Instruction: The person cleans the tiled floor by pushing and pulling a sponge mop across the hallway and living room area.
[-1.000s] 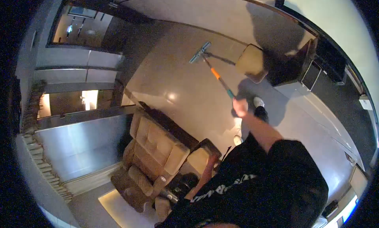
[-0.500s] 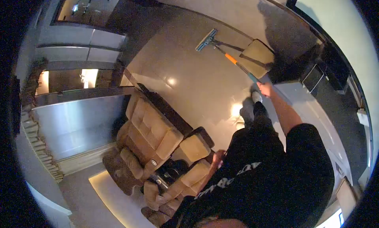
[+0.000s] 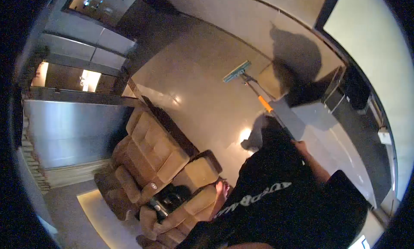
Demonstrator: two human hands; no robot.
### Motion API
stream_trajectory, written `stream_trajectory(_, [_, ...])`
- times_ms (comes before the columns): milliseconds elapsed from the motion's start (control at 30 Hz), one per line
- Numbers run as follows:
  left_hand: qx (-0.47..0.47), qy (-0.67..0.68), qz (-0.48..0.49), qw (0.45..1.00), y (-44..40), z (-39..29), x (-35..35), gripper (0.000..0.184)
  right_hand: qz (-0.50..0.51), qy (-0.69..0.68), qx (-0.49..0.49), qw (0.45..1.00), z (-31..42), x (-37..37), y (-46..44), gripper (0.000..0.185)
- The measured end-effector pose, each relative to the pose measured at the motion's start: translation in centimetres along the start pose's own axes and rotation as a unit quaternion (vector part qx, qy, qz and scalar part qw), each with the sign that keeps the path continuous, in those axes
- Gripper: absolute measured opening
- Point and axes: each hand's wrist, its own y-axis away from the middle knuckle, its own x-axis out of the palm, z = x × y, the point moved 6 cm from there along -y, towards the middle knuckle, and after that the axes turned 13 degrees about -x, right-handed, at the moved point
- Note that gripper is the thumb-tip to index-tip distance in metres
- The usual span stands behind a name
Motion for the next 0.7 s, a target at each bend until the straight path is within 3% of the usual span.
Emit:
stream_trajectory(133, [0.023, -0.010, 0.031, 0.999, 3.5, -5.3, 6.1, 0.015, -0.109, 0.063, -0.030, 0.992, 0.6, 1.6, -7.9, 0.039])
stream_trajectory(200, [0.058, -0.013, 0.064, 0.996, 2.3, -5.0, 7.8, 0.014, -0.134, -0.030, -0.086, 0.987, 4.2, 2.3, -10.7, 0.038])
stream_trajectory(233, [0.025, -0.052, 0.054, 0.997, 1.7, -4.7, 8.6, 0.014, -0.113, -0.032, -0.004, 0.993, 7.7, 2.3, -11.1, 0.035])
stream_trajectory(333, [0.008, -0.082, 0.079, 0.993, 1.0, -5.4, 10.7, 0.015, -0.071, -0.122, 0.048, 0.989, 10.6, 5.2, -18.9, 0.029])
stream_trajectory(400, [-0.055, -0.116, -0.084, 0.988, 1.4, -6.6, 11.7, 0.014, -0.061, -0.173, 0.035, 0.982, 15.1, 6.4, -23.1, 0.025])
stream_trajectory(433, [-0.100, -0.037, 0.017, 0.994, -0.4, -6.5, 12.0, 0.013, -0.056, -0.197, 0.028, 0.978, 18.2, 6.9, -25.4, 0.023])
stream_trajectory(533, [-0.100, -0.014, -0.042, 0.994, 0.2, -11.6, 16.6, 0.015, -0.149, -0.145, -0.029, 0.978, 23.9, 7.2, -33.8, 0.023])
stream_trajectory(567, [-0.058, 0.057, -0.011, 0.997, 0.4, -13.8, 19.0, 0.014, -0.131, -0.119, -0.047, 0.983, 23.9, 8.1, -37.6, 0.024])
stream_trajectory(633, [0.046, -0.014, 0.031, 0.998, 1.0, -19.1, 23.8, 0.015, -0.118, -0.086, -0.166, 0.975, 28.1, 8.1, -42.8, 0.026])
stream_trajectory(667, [0.091, -0.057, 0.063, 0.992, 1.1, -21.1, 26.6, 0.016, -0.100, -0.085, -0.148, 0.980, 31.8, 7.7, -42.8, 0.027])
stream_trajectory(700, [0.229, -0.228, 0.042, 0.945, 4.1, -24.6, 30.2, 0.019, -0.081, -0.083, -0.130, 0.985, 36.1, 7.1, -42.6, 0.028])
